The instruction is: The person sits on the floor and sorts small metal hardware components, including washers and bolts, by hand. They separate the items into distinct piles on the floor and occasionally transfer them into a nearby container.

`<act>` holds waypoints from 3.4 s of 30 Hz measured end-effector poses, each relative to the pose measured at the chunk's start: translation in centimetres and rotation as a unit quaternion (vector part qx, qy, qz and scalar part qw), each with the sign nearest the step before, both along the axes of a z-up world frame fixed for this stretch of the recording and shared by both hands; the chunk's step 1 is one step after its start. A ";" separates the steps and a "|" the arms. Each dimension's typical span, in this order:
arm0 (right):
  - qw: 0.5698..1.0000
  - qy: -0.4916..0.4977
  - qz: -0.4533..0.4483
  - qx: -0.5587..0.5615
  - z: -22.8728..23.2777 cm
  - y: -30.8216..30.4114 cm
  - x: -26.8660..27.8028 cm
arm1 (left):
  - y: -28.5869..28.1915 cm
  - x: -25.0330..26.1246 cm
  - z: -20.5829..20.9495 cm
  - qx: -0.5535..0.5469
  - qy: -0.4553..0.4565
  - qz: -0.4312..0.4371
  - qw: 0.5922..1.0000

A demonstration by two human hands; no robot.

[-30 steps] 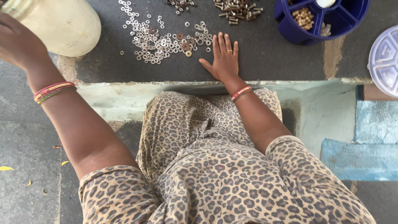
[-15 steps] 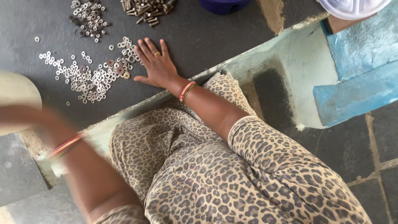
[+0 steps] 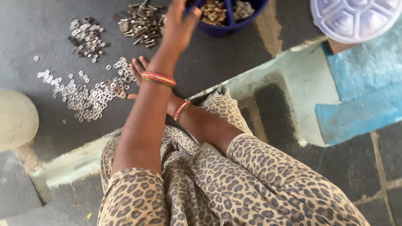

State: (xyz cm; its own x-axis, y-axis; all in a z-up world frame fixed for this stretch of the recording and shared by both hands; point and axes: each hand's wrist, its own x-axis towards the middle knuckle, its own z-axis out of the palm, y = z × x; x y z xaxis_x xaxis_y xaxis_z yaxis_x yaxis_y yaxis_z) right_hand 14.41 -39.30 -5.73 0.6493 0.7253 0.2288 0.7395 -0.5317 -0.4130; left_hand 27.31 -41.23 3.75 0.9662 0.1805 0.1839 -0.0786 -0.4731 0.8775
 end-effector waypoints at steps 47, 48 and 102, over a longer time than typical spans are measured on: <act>0.975 0.012 -0.034 -0.218 3.7 0.4 -0.2 | 17.5 -23.2 -8.5 0.271 0.045 0.375 0.885; 0.975 0.011 -0.034 -0.218 3.6 0.4 -0.2 | 17.4 -23.2 -8.2 0.270 0.038 0.379 0.884; 0.978 0.013 -0.038 -0.203 3.1 0.4 -0.1 | 28.0 -25.9 -14.0 -0.078 0.012 0.625 0.777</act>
